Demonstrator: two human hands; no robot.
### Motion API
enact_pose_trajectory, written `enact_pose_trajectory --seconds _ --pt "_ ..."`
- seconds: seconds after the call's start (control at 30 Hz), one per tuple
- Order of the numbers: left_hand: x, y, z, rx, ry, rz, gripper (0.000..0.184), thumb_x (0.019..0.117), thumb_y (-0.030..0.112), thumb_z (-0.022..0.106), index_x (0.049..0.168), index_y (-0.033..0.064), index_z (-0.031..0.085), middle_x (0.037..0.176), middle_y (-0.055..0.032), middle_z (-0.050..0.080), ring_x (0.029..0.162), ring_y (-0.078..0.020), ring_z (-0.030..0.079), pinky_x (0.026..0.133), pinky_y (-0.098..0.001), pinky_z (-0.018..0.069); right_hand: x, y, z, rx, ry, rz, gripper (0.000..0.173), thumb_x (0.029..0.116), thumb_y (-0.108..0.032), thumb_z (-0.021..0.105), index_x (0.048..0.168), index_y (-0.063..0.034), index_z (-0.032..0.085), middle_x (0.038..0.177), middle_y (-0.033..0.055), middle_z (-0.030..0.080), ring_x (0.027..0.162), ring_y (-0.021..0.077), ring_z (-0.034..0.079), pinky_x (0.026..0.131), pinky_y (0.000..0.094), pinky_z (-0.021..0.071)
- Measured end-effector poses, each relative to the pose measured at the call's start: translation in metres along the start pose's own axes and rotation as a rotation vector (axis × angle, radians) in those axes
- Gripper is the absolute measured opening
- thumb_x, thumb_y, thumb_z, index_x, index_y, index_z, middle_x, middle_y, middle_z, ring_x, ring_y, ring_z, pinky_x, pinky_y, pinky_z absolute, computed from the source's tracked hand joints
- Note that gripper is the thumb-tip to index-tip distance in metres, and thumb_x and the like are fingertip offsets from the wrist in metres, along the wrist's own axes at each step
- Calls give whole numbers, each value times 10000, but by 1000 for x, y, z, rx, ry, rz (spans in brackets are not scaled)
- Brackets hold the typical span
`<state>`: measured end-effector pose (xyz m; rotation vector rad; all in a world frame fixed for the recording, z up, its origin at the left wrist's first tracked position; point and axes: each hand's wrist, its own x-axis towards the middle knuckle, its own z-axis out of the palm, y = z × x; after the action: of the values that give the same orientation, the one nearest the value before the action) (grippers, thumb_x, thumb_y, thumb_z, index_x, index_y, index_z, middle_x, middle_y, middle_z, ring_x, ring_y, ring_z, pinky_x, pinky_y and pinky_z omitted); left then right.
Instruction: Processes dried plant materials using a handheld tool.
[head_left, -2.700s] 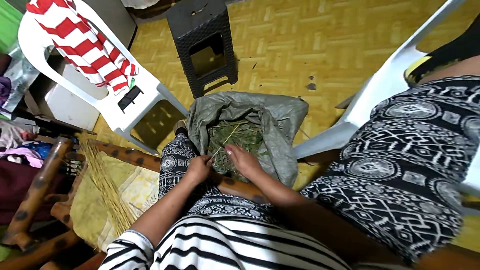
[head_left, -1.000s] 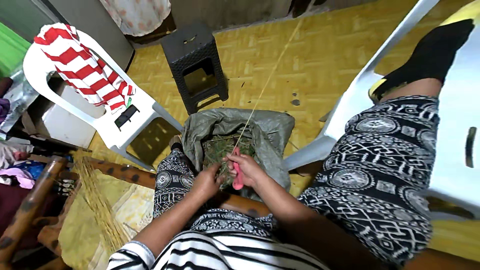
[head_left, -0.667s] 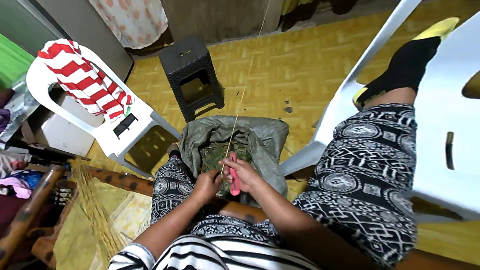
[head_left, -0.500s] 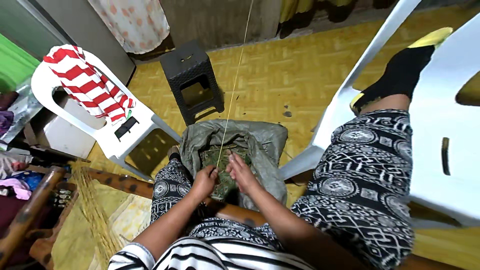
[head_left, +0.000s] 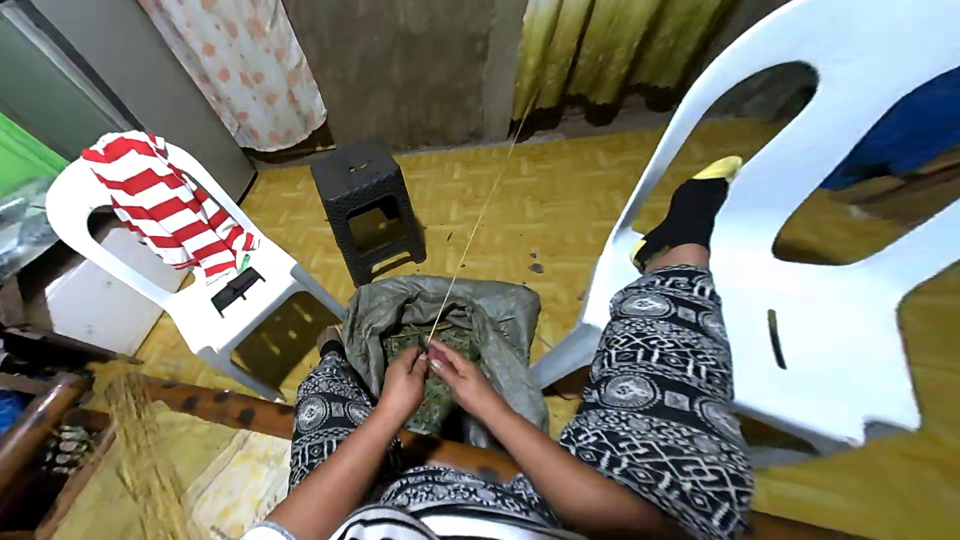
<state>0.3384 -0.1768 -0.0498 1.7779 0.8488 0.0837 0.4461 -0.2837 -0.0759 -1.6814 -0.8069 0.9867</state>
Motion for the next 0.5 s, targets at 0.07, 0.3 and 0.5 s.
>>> enact_pose_trajectory --seconds 0.07,0.3,0.5 --pt "-3 0 -4 -36 8 14 334 1105 148 407 1310 -36 597 981 -99 634 808 -124 584 766 -301 503 -2 -12 2 63 29 22 466 1092 -148 479 1539 -21 438 1463 189 567 1273 212 600 1070 358 477" --pt "-15 -2 -23 -132 3 44 291 1100 142 445 1255 0 646 901 -25 616 706 -50 540 670 -225 472 4 -37 8 189 122 37 429 1086 -112 483 1504 -12 466 1382 154 597 961 87 619 822 243 510" --pt "-27 -12 -43 -211 -47 73 280 1093 122 446 1231 4 659 829 16 584 654 -28 514 617 -200 451 15 -52 5 299 169 68 410 1087 -118 487 1487 -34 478 1288 99 604 783 51 567 656 203 471"
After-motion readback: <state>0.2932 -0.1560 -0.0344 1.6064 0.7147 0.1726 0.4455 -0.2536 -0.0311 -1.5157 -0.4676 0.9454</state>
